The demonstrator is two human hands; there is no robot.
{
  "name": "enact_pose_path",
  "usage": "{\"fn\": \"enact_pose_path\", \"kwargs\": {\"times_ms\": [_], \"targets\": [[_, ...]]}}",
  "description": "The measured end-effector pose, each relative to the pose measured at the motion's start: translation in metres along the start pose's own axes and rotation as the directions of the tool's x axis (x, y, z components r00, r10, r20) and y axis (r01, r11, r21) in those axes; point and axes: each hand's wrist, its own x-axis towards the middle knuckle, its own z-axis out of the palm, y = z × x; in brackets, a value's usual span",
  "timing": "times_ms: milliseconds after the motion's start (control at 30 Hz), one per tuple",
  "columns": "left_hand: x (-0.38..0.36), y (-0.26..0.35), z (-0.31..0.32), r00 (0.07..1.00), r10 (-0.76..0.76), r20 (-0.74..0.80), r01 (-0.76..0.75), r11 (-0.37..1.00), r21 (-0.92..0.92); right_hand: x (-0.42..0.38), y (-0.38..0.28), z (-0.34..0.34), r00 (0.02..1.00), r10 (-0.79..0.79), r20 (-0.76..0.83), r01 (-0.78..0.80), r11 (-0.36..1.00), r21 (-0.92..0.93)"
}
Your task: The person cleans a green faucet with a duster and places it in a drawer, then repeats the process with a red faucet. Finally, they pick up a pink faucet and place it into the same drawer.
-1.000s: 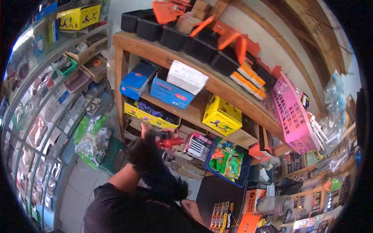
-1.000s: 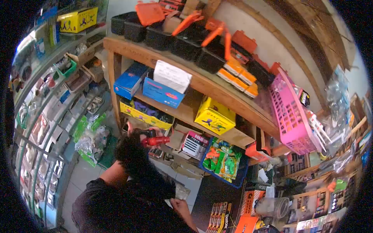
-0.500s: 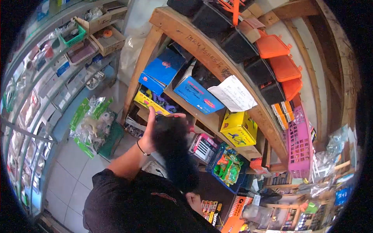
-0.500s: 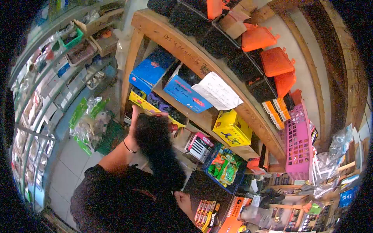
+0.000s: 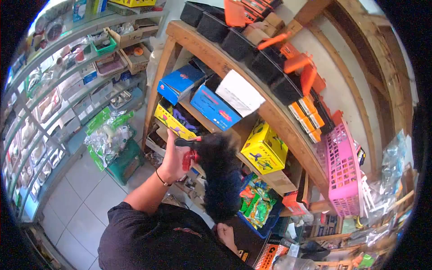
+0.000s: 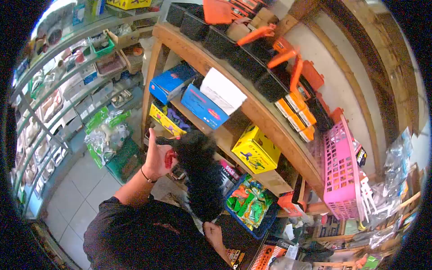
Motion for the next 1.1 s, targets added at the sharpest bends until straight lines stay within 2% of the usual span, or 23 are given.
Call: {"fn": "enact_pose_path", "kwargs": {"times_ms": [33,67,100,133,167,233,367,400,433,500,567,600,633,700,733,767,800,867,900,967,1033,1067,1100], "targets": [[-0.001,-0.014,0.015,0.965,0.087,-0.246,-0.029,0.973,0.229,-0.004,0.017,-0.005,0.998,-0.055,0.036,0.058,0.993,-0.103],[0.001,-0.018,-0.004,0.999,0.033,0.006,-0.033,0.970,0.241,-0.008,0.033,-0.010,0.992,-0.105,0.076,0.119,0.972,-0.204],[0.003,-0.022,-0.023,0.966,-0.029,0.256,-0.037,0.967,0.250,-0.012,0.033,-0.015,0.990,-0.111,0.081,0.125,0.974,-0.190],[0.002,-0.032,-0.001,0.989,0.026,0.143,-0.072,0.940,0.332,-0.016,0.027,-0.020,0.993,-0.109,0.043,0.113,0.987,-0.115],[-0.010,-0.049,0.024,0.937,0.086,-0.337,-0.016,0.978,0.207,-0.020,0.027,-0.025,0.995,-0.103,0.007,0.104,0.994,-0.039],[-0.018,-0.063,0.022,0.972,0.107,-0.208,-0.024,0.930,0.367,-0.028,0.045,-0.032,0.999,-0.036,0.012,0.035,0.997,0.073],[-0.030,-0.095,0.027,0.973,0.100,-0.207,-0.035,0.954,0.296,-0.038,0.088,-0.059,0.985,-0.109,0.134,0.124,0.986,-0.111],[-0.032,-0.102,0.034,0.992,0.093,-0.081,-0.057,0.930,0.363,-0.042,0.086,-0.063,0.984,-0.101,0.145,0.120,0.985,-0.126],[-0.031,-0.111,0.041,0.992,0.091,-0.082,-0.053,0.921,0.385,-0.047,0.085,-0.066,0.983,-0.093,0.156,0.115,0.984,-0.136],[-0.028,-0.131,0.057,0.933,0.206,-0.295,-0.060,0.897,0.437,-0.053,0.096,-0.060,0.990,-0.053,0.132,0.055,0.998,-0.011],[-0.026,-0.140,0.052,0.921,0.215,-0.324,-0.023,0.861,0.508,-0.053,0.136,-0.045,0.926,-0.297,0.233,0.287,0.955,0.076],[-0.025,-0.139,0.042,0.967,0.134,-0.218,-0.008,0.867,0.499,-0.051,0.143,-0.043,0.902,-0.171,0.395,0.279,0.932,-0.232],[-0.025,-0.140,0.042,0.993,0.050,-0.110,0.010,0.873,0.488,-0.051,0.140,-0.042,0.898,-0.185,0.400,0.284,0.937,-0.204],[-0.025,-0.146,0.050,0.993,0.029,-0.117,0.041,0.832,0.554,-0.052,0.134,-0.040,0.904,-0.090,0.418,0.114,0.993,-0.033],[-0.025,-0.156,0.061,0.952,0.171,-0.254,0.029,0.776,0.630,-0.054,0.148,-0.019,0.968,-0.154,0.199,0.130,0.983,0.128],[-0.025,-0.163,0.067,0.875,0.316,-0.366,0.035,0.713,0.700,-0.054,0.166,-0.012,0.966,-0.156,0.205,0.127,0.981,0.146],[-0.027,-0.162,0.064,0.872,0.316,-0.374,0.048,0.705,0.708,-0.054,0.144,-0.019,0.954,-0.171,0.246,0.152,0.984,0.095],[-0.030,-0.150,0.051,0.973,0.126,-0.196,0.037,0.745,0.666,-0.060,0.118,-0.028,0.941,-0.185,0.283,0.175,0.983,0.064],[-0.031,-0.149,0.050,0.995,0.028,-0.095,0.039,0.767,0.641,-0.063,0.112,-0.031,0.942,-0.288,0.174,0.277,0.957,0.081],[-0.037,-0.155,0.049,0.989,0.073,-0.127,0.032,0.738,0.674,-0.063,0.110,-0.030,0.923,-0.380,0.055,0.374,0.922,0.098],[-0.042,-0.154,0.049,0.954,0.118,-0.277,0.029,0.879,0.476,-0.062,0.112,-0.027,0.959,-0.233,0.163,0.176,0.936,0.304],[-0.041,-0.158,0.047,0.869,0.261,-0.419,0.108,0.727,0.678,-0.064,0.116,-0.024,0.960,-0.199,0.198,0.144,0.954,0.263],[-0.036,-0.162,0.053,0.873,0.246,-0.422,0.124,0.724,0.679,-0.067,0.120,-0.019,0.963,-0.194,0.185,0.139,0.952,0.272]]}}
